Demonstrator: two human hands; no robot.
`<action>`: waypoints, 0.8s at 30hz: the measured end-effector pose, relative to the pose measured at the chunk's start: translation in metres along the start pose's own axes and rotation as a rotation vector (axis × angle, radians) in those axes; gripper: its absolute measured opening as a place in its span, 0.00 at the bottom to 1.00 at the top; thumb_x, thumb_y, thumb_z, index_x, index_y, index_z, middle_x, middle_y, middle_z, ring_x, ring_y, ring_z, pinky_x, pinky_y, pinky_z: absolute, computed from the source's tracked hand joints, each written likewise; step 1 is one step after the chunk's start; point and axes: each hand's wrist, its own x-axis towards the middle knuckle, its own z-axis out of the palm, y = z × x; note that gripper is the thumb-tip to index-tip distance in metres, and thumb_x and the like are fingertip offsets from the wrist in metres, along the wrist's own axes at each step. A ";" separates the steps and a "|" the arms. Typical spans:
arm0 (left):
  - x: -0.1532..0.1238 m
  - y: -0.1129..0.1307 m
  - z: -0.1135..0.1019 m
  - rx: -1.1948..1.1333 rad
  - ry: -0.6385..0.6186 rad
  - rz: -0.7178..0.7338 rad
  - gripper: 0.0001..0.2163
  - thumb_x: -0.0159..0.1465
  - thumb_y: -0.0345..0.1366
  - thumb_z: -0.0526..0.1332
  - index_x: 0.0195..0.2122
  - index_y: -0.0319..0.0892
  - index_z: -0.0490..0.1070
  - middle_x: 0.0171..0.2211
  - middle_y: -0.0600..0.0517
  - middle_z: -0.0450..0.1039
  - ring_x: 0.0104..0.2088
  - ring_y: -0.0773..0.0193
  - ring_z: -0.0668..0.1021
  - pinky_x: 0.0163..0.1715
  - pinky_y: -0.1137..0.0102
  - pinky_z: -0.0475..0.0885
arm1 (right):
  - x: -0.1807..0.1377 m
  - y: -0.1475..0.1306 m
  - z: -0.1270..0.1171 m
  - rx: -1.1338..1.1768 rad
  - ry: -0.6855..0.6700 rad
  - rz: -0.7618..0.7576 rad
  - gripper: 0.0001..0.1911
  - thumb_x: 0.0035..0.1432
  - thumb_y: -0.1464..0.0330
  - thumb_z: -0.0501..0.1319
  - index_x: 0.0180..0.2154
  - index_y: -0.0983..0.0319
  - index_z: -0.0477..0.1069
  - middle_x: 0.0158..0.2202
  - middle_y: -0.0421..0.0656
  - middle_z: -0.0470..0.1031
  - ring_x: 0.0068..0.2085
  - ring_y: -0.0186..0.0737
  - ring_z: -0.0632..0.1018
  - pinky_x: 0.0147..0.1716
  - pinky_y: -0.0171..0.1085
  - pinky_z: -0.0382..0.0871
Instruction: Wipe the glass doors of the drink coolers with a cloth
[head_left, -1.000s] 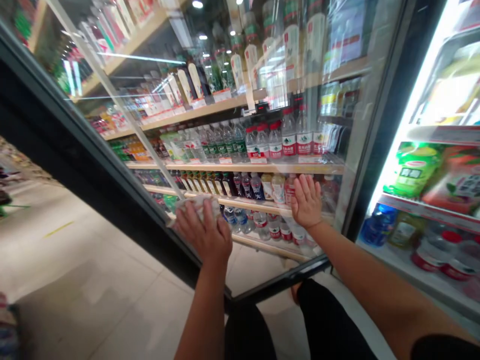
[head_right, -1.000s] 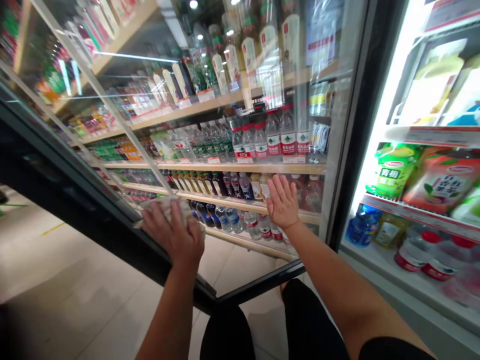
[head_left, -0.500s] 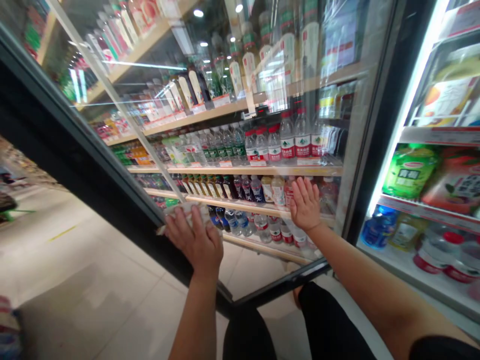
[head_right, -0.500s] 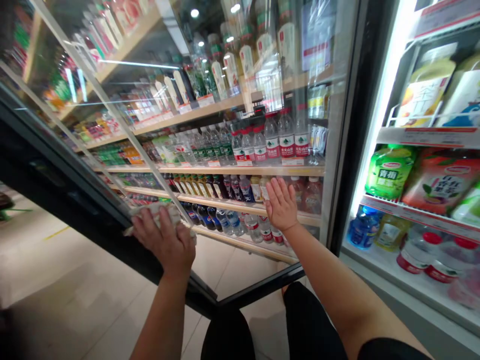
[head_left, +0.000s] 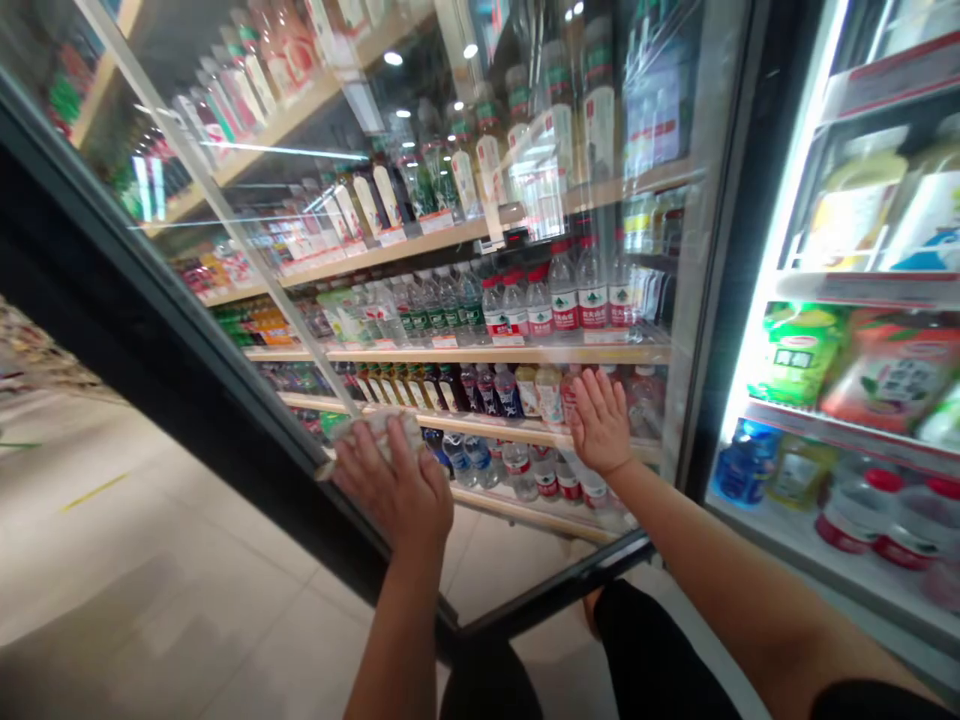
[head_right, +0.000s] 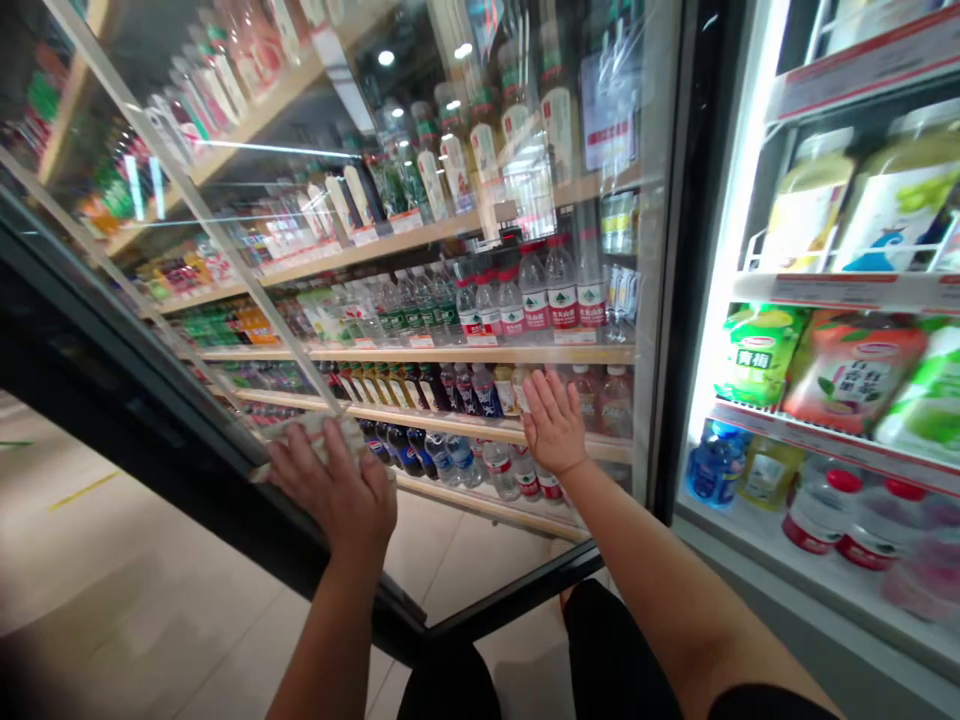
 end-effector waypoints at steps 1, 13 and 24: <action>-0.005 0.002 0.002 -0.005 -0.001 -0.002 0.29 0.68 0.37 0.54 0.69 0.38 0.53 0.71 0.33 0.47 0.71 0.39 0.46 0.66 0.38 0.44 | 0.000 0.000 0.000 -0.006 -0.009 0.004 0.35 0.65 0.69 0.51 0.71 0.61 0.46 0.68 0.52 0.60 0.71 0.44 0.55 0.69 0.51 0.46; 0.005 0.017 0.004 -0.026 -0.042 0.026 0.27 0.69 0.37 0.53 0.69 0.39 0.54 0.71 0.34 0.47 0.72 0.40 0.44 0.65 0.37 0.43 | -0.001 0.000 -0.001 0.011 -0.002 0.008 0.35 0.65 0.68 0.51 0.71 0.60 0.46 0.69 0.51 0.60 0.72 0.45 0.54 0.69 0.51 0.46; -0.014 0.032 0.007 -0.084 -0.130 0.098 0.24 0.69 0.36 0.56 0.67 0.42 0.60 0.68 0.37 0.55 0.72 0.43 0.47 0.67 0.41 0.46 | -0.004 0.002 0.001 -0.009 -0.026 0.027 0.33 0.65 0.68 0.49 0.70 0.59 0.49 0.68 0.51 0.61 0.70 0.46 0.57 0.68 0.52 0.48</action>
